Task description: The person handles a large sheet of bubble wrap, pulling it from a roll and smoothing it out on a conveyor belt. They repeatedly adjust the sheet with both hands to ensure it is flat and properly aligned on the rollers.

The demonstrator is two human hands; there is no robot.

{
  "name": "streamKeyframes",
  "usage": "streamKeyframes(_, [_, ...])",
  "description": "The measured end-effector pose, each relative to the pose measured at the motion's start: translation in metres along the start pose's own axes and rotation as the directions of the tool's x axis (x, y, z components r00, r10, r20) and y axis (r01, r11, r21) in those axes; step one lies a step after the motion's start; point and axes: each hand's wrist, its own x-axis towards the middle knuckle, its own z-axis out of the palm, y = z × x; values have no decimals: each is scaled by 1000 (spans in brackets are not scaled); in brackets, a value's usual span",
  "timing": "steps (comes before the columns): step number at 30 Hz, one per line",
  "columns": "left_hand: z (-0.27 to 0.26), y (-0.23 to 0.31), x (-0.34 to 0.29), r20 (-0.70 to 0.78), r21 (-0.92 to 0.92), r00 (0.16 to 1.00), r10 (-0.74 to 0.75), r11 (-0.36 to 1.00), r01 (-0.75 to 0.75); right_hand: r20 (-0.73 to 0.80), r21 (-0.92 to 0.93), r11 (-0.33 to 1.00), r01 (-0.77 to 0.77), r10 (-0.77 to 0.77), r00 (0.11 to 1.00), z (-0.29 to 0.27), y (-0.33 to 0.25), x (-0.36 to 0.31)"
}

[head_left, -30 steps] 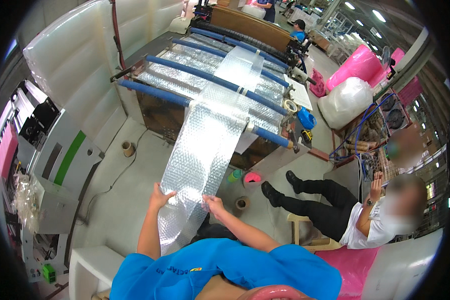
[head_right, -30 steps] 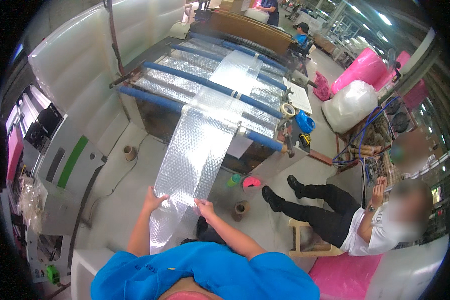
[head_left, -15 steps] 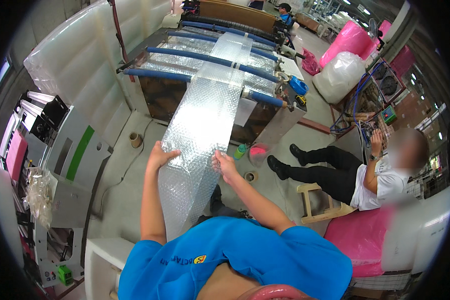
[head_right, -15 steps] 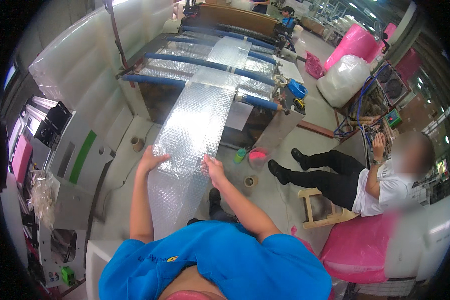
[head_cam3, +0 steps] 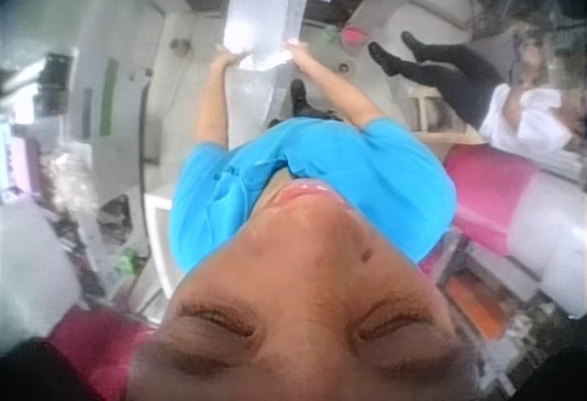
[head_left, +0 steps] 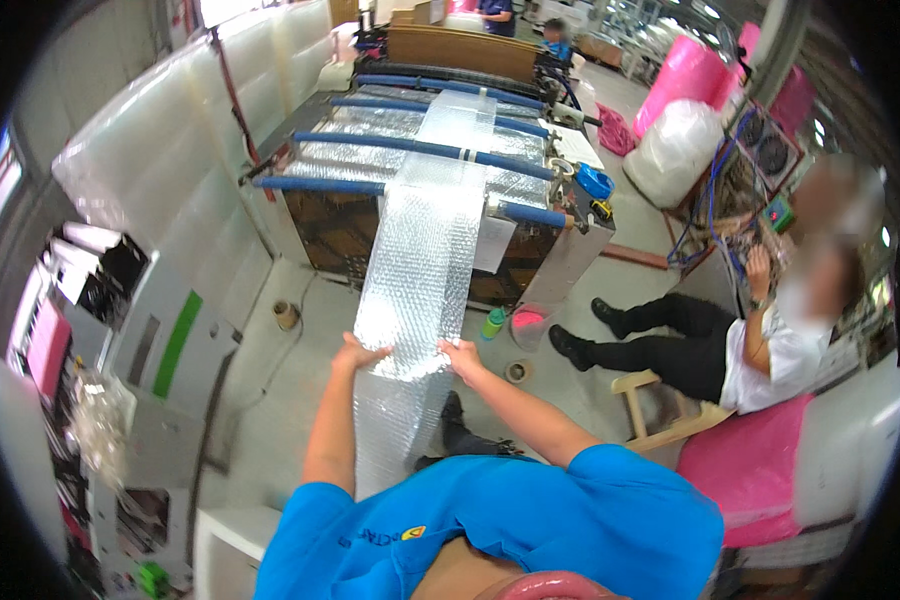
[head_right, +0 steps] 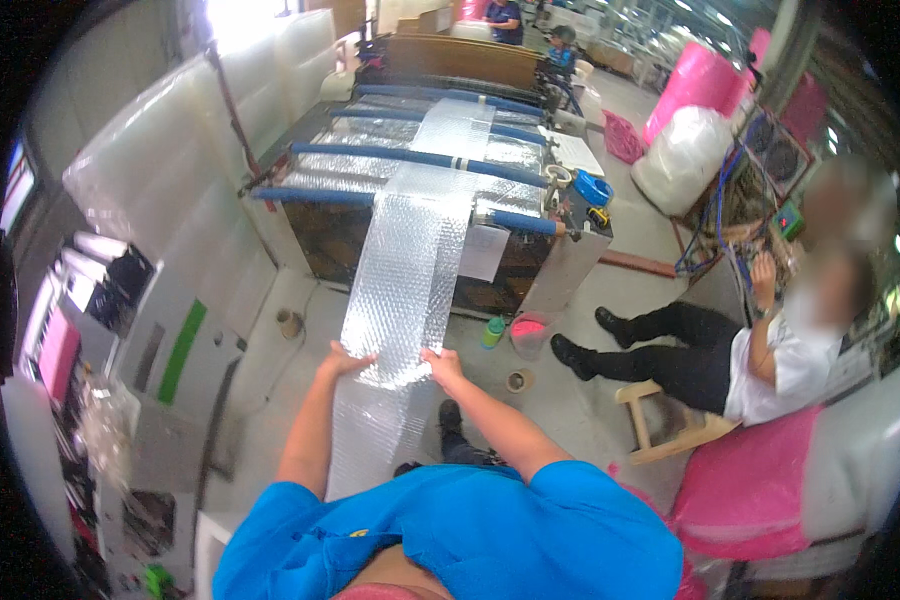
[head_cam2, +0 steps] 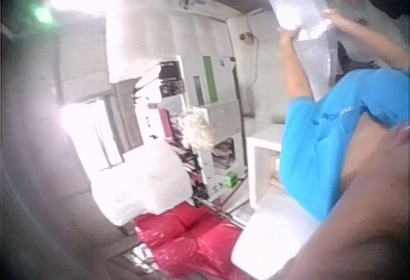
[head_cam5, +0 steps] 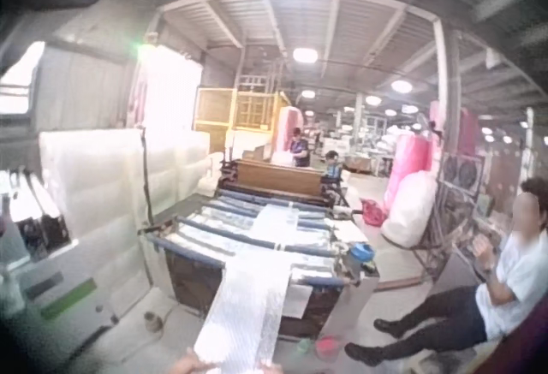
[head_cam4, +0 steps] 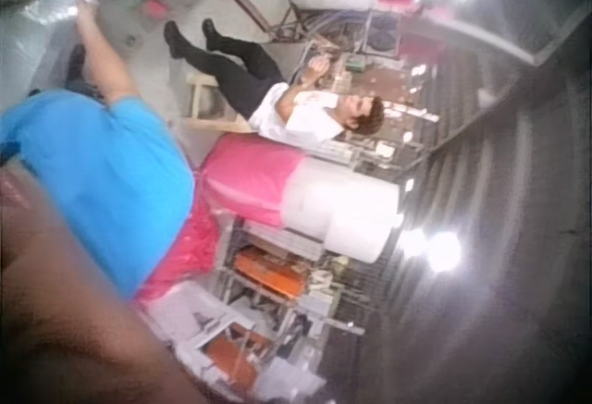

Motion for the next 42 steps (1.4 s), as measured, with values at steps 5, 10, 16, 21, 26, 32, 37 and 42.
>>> streamKeyframes(5, [3,7,13,140,107,990,-30,994,15,17,43,998,38,-39,999,-9,17,17])
streamKeyframes(10, [22,-6,47,240,177,968,-74,984,31,28,-39,997,-70,71,997,-16,32,37])
streamKeyframes(16, [36,-2,65,315,159,938,-142,983,95,65,-202,966,-162,178,982,-26,45,60])
streamKeyframes(21, [64,-16,84,260,101,961,-96,992,72,73,-359,929,-88,121,990,-29,77,79])
streamKeyframes(26, [40,26,112,194,4,976,-96,995,97,-41,-353,936,0,-15,999,-34,45,112])
streamKeyframes(32, [24,81,164,84,-64,996,-18,998,23,-103,-394,917,62,-111,989,-56,-8,167])
streamKeyframes(37, [-5,127,181,-12,-142,999,36,989,-38,-125,-257,957,136,-172,977,-67,-51,201])
streamKeyframes(42, [-29,162,173,-202,-299,970,139,934,-196,-233,-4,966,260,-254,939,-67,-88,208])
